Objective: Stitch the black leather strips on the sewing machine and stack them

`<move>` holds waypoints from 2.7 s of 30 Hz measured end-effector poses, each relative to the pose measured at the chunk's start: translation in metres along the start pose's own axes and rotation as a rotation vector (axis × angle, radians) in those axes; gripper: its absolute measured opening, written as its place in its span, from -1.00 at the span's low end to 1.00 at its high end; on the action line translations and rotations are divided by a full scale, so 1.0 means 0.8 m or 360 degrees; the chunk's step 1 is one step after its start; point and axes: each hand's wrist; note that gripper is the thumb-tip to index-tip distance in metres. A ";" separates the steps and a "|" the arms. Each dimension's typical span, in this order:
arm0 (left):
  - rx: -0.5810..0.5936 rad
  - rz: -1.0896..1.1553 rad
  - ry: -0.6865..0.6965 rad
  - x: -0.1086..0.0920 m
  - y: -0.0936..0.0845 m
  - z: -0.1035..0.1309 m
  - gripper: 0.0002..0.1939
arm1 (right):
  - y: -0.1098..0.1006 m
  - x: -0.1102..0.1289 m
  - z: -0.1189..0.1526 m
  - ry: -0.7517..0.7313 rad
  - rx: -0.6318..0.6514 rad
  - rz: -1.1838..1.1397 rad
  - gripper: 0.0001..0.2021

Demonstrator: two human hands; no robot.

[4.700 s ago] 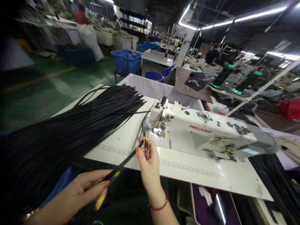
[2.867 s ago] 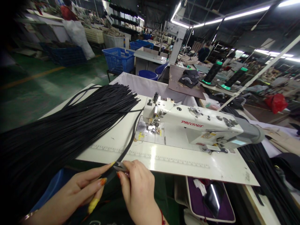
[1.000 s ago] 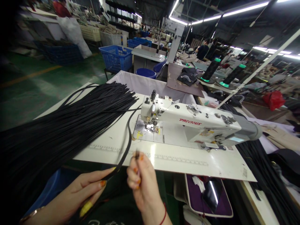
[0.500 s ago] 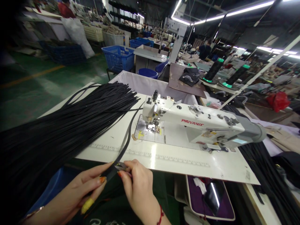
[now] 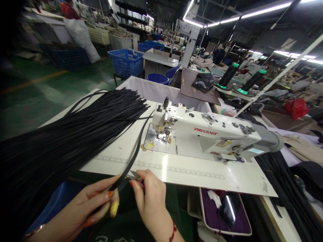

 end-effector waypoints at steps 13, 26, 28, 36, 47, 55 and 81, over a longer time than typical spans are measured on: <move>-0.0085 -0.0163 0.0034 -0.004 0.004 -0.009 -0.54 | -0.002 -0.010 -0.007 0.0367 0.0007 -0.0109 -0.86; -0.0113 -0.0242 -0.0022 0.000 0.013 -0.014 -0.19 | -0.006 -0.007 -0.026 0.0003 0.0126 0.0199 -0.86; -0.0084 -0.0259 -0.0046 -0.002 0.014 -0.012 -0.19 | -0.006 -0.009 -0.027 -0.0035 0.0139 0.0241 -0.86; -0.0085 -0.0133 -0.0088 -0.003 0.012 -0.011 -0.18 | -0.007 -0.006 -0.025 -0.0069 0.0114 0.0269 -0.86; -0.0010 -0.0114 -0.0073 0.001 0.007 -0.010 -0.16 | -0.013 -0.003 -0.028 -0.0186 0.0143 0.0390 -0.86; -0.0034 -0.0033 -0.0144 0.004 0.010 -0.009 -0.13 | -0.009 -0.003 -0.029 -0.0485 0.0131 0.0790 -0.86; -0.0095 -0.0171 -0.0064 -0.005 0.021 -0.011 -0.22 | -0.020 0.000 -0.002 -0.0298 0.0393 0.0062 -0.58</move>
Point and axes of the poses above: each hand's wrist, its own z-axis away from the middle knuckle, its own y-axis out of the palm, x = y × z, and after that the axes turned 6 degrees about -y, right-handed
